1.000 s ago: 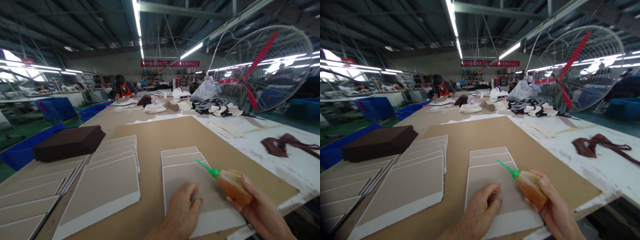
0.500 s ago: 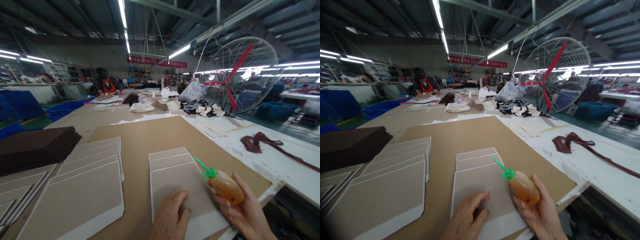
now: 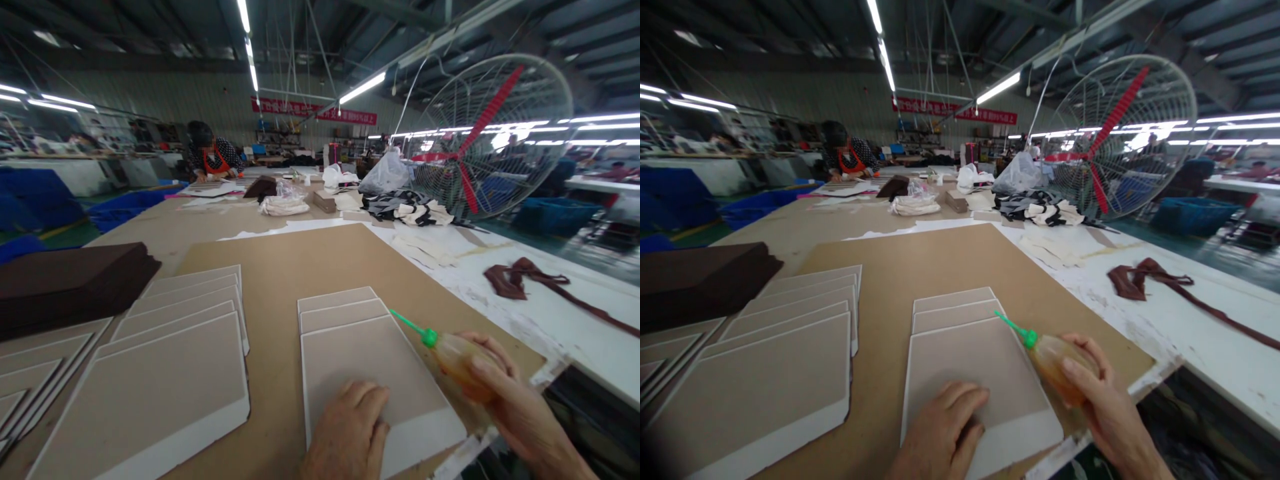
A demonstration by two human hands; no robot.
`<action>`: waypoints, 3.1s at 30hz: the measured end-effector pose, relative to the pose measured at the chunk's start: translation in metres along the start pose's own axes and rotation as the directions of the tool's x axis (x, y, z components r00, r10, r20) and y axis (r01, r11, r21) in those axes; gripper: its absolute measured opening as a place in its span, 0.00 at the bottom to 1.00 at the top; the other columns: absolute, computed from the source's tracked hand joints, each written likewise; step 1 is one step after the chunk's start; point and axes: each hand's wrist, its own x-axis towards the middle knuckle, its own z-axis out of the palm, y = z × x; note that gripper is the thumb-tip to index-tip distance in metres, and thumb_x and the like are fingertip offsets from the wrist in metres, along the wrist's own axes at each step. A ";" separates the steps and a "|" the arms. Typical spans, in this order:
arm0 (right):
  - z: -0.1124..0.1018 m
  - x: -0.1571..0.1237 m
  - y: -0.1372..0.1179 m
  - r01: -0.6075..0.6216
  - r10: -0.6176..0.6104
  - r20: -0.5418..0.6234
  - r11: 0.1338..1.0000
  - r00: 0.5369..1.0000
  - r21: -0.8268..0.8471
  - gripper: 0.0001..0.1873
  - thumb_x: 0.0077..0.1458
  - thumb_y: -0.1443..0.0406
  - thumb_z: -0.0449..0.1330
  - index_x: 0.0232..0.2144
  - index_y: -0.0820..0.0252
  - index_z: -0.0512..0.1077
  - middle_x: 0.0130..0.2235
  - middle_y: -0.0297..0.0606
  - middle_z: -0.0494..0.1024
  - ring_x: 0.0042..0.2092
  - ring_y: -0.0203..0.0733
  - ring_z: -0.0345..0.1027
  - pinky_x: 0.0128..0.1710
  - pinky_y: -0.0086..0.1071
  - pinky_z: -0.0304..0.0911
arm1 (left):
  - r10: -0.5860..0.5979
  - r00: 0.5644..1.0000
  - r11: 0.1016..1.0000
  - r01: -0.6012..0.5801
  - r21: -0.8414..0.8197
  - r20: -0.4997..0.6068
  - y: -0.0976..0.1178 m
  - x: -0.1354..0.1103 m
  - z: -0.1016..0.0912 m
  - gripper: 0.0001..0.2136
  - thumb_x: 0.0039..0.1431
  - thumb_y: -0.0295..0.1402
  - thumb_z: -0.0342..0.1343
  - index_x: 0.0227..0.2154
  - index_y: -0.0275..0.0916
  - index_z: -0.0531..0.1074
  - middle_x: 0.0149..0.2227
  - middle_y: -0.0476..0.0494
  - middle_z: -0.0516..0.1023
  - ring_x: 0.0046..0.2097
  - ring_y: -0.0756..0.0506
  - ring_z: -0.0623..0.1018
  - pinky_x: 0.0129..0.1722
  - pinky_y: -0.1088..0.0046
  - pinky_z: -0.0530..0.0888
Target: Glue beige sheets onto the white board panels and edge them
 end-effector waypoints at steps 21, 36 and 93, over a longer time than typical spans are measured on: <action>0.010 0.021 -0.001 0.553 -0.552 0.292 0.394 0.781 -0.734 0.13 0.61 0.54 0.60 0.44 0.52 0.68 0.46 0.37 0.71 0.47 0.48 0.67 0.49 0.42 0.62 | -0.061 0.986 0.935 0.002 0.354 0.156 0.014 0.002 0.006 0.19 0.65 0.26 0.48 0.57 0.27 0.68 0.62 0.31 0.66 0.64 0.33 0.64 0.67 0.54 0.61; 0.019 0.015 -0.010 0.669 -0.534 0.534 0.081 0.655 -0.739 0.09 0.67 0.61 0.55 0.48 0.51 0.66 0.49 0.39 0.70 0.48 0.46 0.67 0.46 0.41 0.65 | -0.026 0.995 0.950 -0.007 0.313 0.099 0.006 0.000 0.017 0.26 0.61 0.41 0.60 0.57 0.28 0.69 0.63 0.28 0.65 0.64 0.31 0.64 0.64 0.51 0.66; 0.123 -0.008 0.002 0.873 -0.562 0.674 0.222 0.479 -0.435 0.12 0.64 0.70 0.54 0.49 0.54 0.65 0.48 0.43 0.69 0.49 0.47 0.66 0.47 0.41 0.68 | 0.236 0.967 0.903 -0.184 0.388 -0.092 0.003 -0.004 0.025 0.27 0.62 0.42 0.59 0.62 0.38 0.65 0.59 0.38 0.72 0.61 0.36 0.70 0.63 0.59 0.68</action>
